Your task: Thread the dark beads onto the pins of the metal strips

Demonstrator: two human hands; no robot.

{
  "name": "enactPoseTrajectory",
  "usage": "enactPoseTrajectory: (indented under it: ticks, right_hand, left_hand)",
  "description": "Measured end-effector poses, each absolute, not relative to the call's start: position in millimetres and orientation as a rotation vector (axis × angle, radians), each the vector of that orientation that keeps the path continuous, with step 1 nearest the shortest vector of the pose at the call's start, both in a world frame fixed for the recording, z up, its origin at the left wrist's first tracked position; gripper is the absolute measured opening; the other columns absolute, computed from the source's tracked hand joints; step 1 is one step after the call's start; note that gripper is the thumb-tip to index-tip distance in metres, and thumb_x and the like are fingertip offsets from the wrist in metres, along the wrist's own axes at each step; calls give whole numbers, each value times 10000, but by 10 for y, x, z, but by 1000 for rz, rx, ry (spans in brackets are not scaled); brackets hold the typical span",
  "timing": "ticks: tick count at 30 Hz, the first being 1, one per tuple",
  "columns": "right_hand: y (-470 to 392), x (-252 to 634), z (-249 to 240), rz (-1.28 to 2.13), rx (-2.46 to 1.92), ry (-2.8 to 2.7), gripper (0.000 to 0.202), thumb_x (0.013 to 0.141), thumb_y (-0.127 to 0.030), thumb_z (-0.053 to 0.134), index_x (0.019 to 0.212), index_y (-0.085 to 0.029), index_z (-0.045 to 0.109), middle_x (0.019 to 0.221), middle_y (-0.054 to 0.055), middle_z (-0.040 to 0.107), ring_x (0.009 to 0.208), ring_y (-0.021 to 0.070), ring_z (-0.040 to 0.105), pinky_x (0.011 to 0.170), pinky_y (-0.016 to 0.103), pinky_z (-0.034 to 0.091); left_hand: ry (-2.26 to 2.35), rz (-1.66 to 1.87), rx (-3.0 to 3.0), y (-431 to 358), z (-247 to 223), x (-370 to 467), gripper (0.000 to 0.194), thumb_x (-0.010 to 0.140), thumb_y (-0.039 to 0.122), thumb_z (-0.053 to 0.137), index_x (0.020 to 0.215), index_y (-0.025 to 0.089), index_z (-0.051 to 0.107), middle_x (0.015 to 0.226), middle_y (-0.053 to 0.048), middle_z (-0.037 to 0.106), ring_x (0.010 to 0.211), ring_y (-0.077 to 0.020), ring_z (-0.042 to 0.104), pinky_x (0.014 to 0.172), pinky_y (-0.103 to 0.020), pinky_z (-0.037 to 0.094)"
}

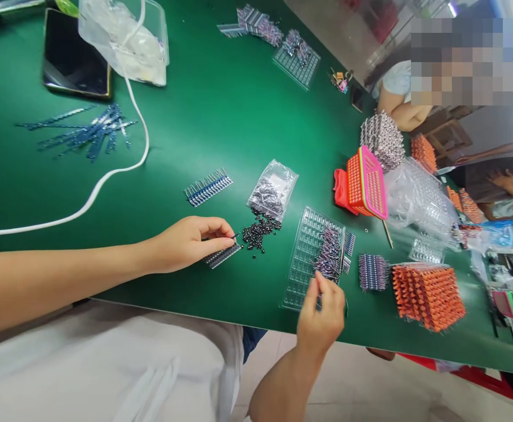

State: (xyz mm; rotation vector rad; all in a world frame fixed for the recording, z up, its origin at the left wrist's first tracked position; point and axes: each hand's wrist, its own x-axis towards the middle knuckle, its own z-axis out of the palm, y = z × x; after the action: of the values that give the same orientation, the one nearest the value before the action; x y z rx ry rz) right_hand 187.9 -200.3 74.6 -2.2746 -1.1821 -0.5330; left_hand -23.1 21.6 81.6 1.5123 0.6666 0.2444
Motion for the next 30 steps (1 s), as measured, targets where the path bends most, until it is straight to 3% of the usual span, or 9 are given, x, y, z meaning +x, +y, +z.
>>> enactPoseTrajectory:
  ticks: [5,17,30]
  right_hand:
    - [-1617,1378,612,-126,-2087,-1448,211,945,-199,534,1096,-205,681,965,72,668,918,176,631,838,341,523]
    - [-1367,1362,459,-169,-2256,-1628,378,929,-119,412,1171,-229,679,1010,103,560,918,212,489,822,420,484]
    - [-1474,1279,487,-1,-2171,-1559,313,934,-112,437,1100,-213,682,978,78,570,933,196,532,833,392,479]
  left_hand:
    - [686,264,1491,215,785,-213,273,849,435,596,836,166,636,746,-14,663,708,-162,610,662,-265,487]
    - [677,273,1541,222,789,-211,247,858,408,578,834,173,650,749,-12,673,710,-161,605,653,-255,477]
    - [671,240,1518,224,784,-218,227,866,388,582,831,172,644,735,-7,666,700,-161,597,640,-253,454]
